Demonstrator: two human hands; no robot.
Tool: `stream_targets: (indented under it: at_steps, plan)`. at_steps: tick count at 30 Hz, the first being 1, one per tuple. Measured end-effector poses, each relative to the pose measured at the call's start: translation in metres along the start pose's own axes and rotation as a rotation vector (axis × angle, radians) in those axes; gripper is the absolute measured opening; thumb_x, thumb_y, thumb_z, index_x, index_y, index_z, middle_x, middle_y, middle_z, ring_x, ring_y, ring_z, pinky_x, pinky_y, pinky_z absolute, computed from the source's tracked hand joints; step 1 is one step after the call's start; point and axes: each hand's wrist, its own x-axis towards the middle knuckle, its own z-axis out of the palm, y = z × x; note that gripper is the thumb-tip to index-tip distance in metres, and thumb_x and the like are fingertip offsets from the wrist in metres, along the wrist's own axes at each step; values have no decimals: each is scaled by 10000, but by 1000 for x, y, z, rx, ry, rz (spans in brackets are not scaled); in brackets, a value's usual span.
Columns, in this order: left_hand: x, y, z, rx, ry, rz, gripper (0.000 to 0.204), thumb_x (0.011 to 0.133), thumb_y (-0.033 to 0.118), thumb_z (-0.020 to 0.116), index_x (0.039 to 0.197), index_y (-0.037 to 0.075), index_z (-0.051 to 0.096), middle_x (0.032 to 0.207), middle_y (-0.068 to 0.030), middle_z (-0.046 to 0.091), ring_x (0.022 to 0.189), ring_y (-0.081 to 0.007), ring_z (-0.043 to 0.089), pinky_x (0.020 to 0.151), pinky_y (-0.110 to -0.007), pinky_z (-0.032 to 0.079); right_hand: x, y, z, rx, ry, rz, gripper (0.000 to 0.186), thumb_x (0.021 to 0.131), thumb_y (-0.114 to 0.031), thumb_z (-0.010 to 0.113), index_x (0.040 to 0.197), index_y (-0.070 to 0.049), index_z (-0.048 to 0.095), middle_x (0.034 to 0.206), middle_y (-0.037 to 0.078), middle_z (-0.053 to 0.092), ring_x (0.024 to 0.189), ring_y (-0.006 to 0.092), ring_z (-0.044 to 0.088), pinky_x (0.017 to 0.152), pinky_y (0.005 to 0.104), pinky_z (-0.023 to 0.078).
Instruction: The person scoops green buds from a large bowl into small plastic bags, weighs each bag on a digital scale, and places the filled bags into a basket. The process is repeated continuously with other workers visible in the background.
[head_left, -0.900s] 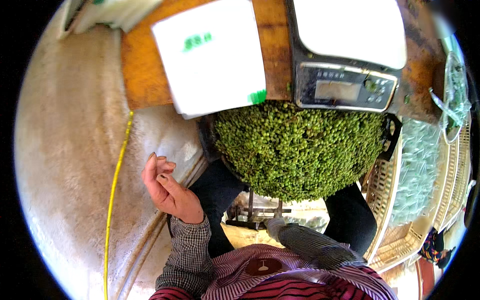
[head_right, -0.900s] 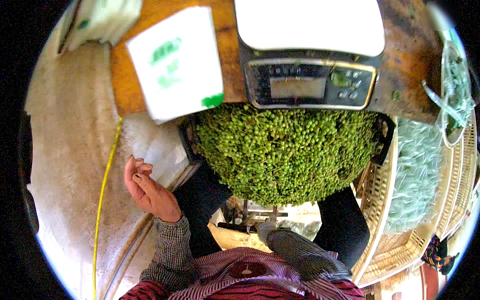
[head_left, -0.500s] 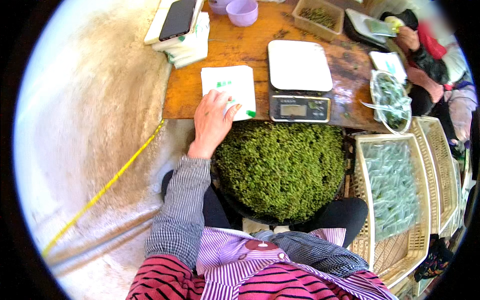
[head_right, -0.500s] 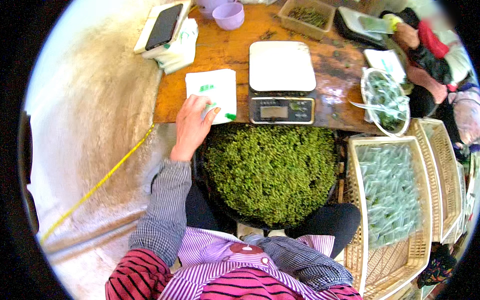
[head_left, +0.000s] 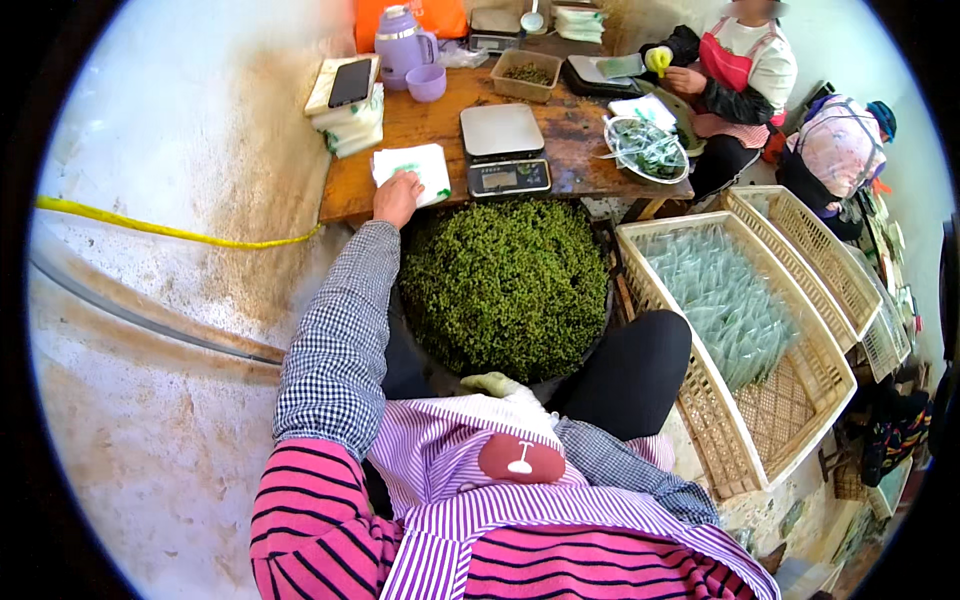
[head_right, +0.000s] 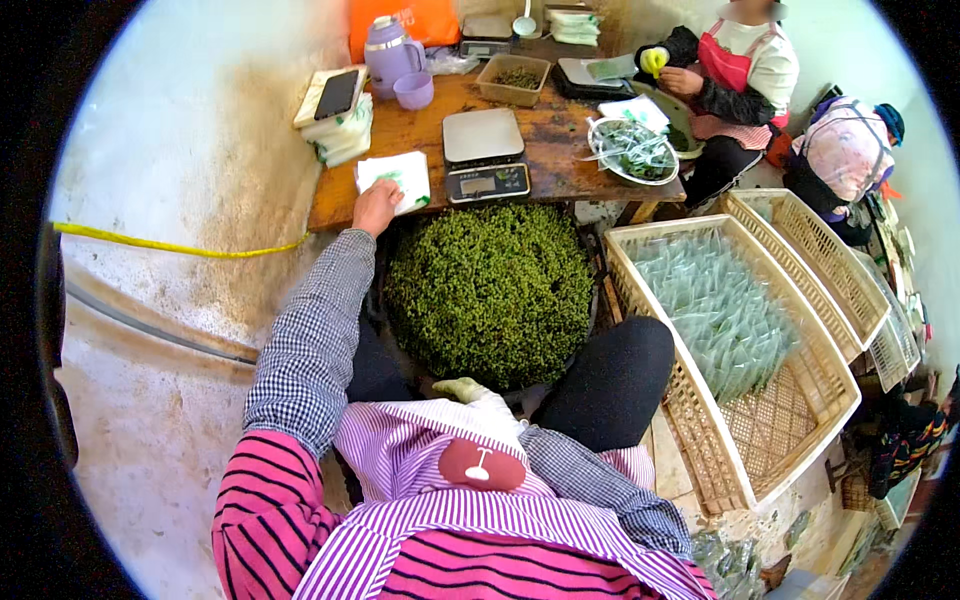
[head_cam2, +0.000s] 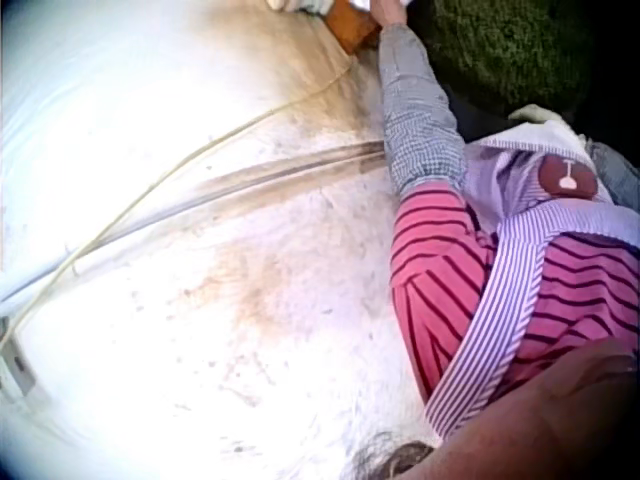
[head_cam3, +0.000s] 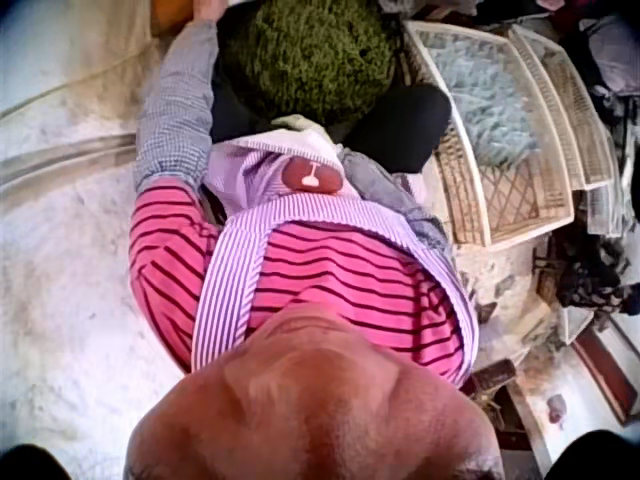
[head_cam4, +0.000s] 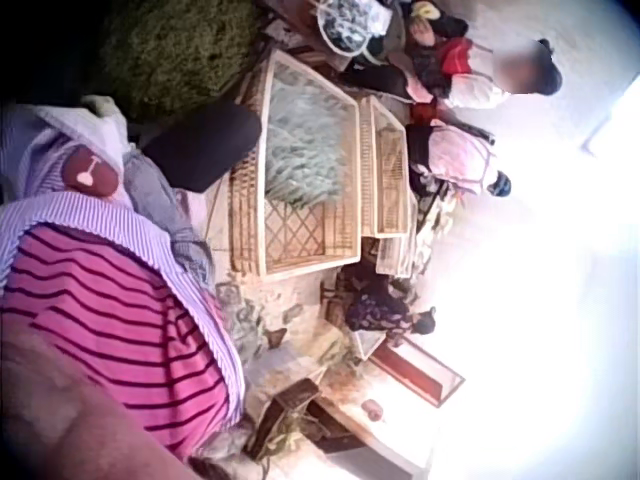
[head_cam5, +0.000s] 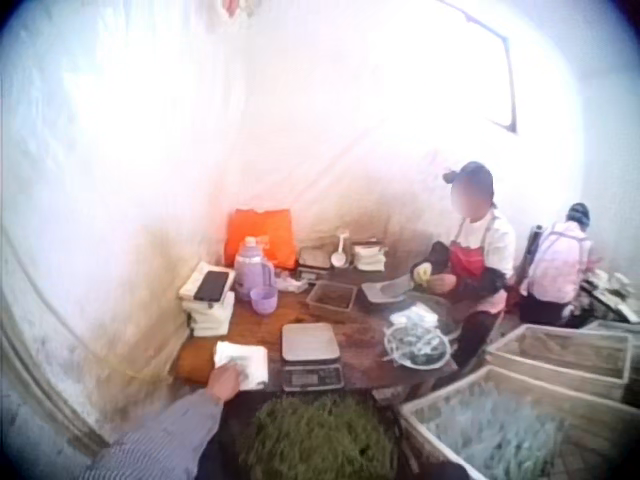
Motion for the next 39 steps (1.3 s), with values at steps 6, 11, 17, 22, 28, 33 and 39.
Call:
stream_targets:
  at_steps: [6,11,17,22,28,33,39]
  plan:
    - [-44,141,-58,-286,294,57,178,894,189,562,818,28,570,773,-192,592,750,-346,603,630,-392,468,20,-56,-45,342,515,-245,284,963,-174,554,1198,-18,589,1068,66,620,945,131,569,850,273,492]
    - [-164,211,-53,-393,307,283,101,885,71,588,846,-10,540,679,-101,536,568,-197,551,533,-316,437,55,-76,-30,152,457,-324,414,905,-161,636,1277,-5,542,1116,91,582,985,145,554,863,271,465]
    - [-222,210,-64,-474,145,29,90,917,94,563,900,19,517,805,-109,549,615,-215,575,522,-292,455,35,-87,-49,397,504,-27,269,949,-217,519,979,14,653,848,38,647,743,124,563,685,280,472]
    - [-197,247,-101,-308,259,893,256,868,268,658,972,63,544,914,-103,579,568,-204,571,514,-300,483,53,-90,-82,-254,397,-87,226,878,-206,571,935,-17,681,751,128,640,675,173,614,633,290,482]
    - [-152,194,-81,67,-159,735,262,817,293,671,943,94,559,824,-62,541,563,-220,578,476,-318,471,81,-115,-111,-286,66,265,290,872,-231,632,1040,2,679,927,98,700,811,190,639,731,320,506]
    - [-113,139,-59,2,-11,533,184,866,212,618,810,61,528,773,-84,550,580,-234,585,473,-349,469,157,-109,-159,-242,575,80,422,844,-350,671,1054,16,652,1019,145,668,930,255,619,855,357,486]
    - [-84,110,-84,-418,-188,-164,128,936,138,544,897,16,543,788,-97,666,607,-179,645,514,-316,499,261,-87,-210,-957,793,399,808,708,-555,734,1284,-37,503,1282,212,505,1198,349,494,981,425,432]
